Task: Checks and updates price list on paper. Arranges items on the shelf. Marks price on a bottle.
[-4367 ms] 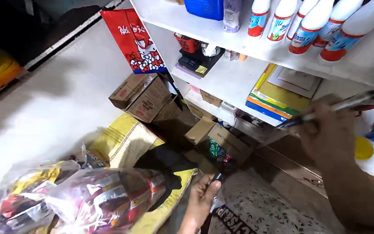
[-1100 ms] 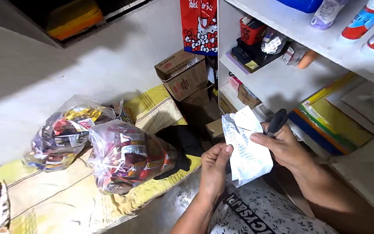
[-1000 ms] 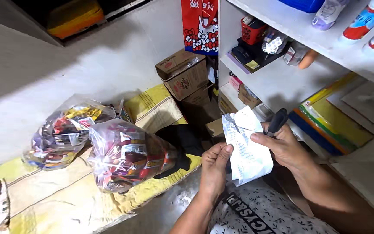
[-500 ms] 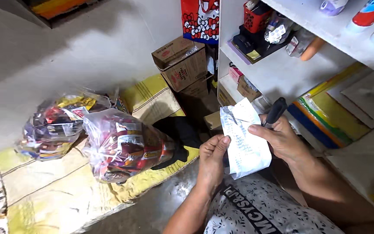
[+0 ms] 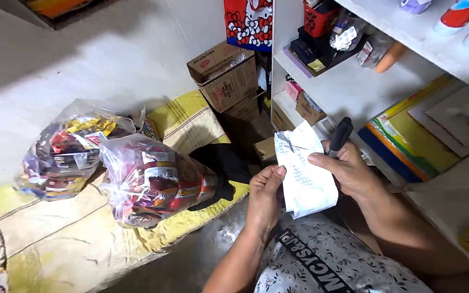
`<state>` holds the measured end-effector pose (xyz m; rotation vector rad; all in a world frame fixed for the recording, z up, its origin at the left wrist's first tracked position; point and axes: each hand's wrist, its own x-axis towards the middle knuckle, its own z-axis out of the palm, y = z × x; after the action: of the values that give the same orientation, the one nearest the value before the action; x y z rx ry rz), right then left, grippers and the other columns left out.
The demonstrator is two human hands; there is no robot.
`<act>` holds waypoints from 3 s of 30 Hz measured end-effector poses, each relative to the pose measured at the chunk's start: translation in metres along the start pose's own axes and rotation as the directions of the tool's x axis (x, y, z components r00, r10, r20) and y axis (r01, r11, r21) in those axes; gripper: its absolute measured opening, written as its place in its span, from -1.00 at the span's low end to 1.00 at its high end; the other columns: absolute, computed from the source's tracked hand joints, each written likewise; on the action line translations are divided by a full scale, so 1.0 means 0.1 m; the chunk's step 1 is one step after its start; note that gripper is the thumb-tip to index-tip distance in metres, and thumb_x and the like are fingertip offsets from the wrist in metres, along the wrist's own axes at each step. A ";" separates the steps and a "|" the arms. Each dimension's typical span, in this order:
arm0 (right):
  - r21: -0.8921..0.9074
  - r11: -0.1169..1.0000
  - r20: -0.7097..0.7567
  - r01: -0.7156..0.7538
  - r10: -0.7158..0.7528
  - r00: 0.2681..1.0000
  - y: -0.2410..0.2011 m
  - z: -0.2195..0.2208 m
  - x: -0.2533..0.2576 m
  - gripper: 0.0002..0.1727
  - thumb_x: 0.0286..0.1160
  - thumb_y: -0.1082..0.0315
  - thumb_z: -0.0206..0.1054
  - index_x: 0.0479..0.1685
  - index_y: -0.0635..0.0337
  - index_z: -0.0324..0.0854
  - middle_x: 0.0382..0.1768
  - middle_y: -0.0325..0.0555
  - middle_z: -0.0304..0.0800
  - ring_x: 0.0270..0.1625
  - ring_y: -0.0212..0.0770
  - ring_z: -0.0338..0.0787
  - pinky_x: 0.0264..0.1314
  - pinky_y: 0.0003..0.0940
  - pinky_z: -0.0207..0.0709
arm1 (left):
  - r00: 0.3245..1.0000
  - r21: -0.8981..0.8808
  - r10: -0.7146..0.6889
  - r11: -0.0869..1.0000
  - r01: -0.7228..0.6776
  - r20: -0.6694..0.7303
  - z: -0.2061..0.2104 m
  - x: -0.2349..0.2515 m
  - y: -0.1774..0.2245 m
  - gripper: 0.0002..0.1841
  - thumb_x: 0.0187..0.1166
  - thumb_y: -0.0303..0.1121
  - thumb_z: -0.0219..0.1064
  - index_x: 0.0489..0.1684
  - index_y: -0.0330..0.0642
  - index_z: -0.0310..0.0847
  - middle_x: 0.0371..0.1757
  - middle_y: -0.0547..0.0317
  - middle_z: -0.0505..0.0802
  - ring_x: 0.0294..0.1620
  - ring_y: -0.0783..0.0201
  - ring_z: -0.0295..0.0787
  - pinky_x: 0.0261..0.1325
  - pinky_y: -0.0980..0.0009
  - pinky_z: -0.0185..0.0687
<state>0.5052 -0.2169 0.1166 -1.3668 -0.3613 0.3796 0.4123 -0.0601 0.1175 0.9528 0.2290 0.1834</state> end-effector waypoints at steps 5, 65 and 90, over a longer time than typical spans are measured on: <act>0.001 1.000 -0.008 -0.014 0.014 1.000 0.00 0.00 0.00 -0.90 0.42 0.51 0.37 -0.33 0.09 0.73 -0.49 -0.29 0.84 -0.43 -0.47 0.82 -0.29 -0.53 0.77 | 1.000 -0.036 -0.015 0.999 0.014 -0.014 0.01 0.01 -0.02 -0.67 0.71 -0.54 0.02 -0.36 -0.26 0.73 -0.40 0.13 0.89 -0.36 0.39 0.87 -0.14 0.40 0.84; -0.011 0.984 0.026 0.176 -0.175 0.984 0.13 -0.08 -0.05 -0.88 0.38 0.37 0.50 -0.37 -0.15 0.74 -0.40 -0.57 0.84 -0.32 -0.64 0.78 -0.18 -0.65 0.70 | 0.965 0.261 0.250 0.929 -0.261 0.073 -0.15 0.04 -0.13 -0.81 0.55 -0.60 0.28 -0.23 -0.20 0.86 -0.23 0.40 0.91 -0.18 0.60 0.81 0.00 0.59 0.74; -0.096 0.981 0.134 0.171 -0.157 0.978 0.15 -0.05 -0.15 -0.92 0.39 0.36 0.49 -0.33 -0.08 0.71 -0.43 -0.59 0.80 -0.38 -0.66 0.74 -0.27 -0.69 0.65 | 0.998 -0.006 -0.051 0.999 0.052 0.028 -0.06 0.16 0.09 -0.71 0.75 -0.48 -0.01 -0.11 -0.30 0.71 -0.25 0.18 0.92 -0.22 0.37 0.89 -0.03 0.37 0.85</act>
<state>0.4936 -0.2255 0.1002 -1.4099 -0.6025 0.3131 0.4260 -0.0466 0.1195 0.9412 0.2271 0.1234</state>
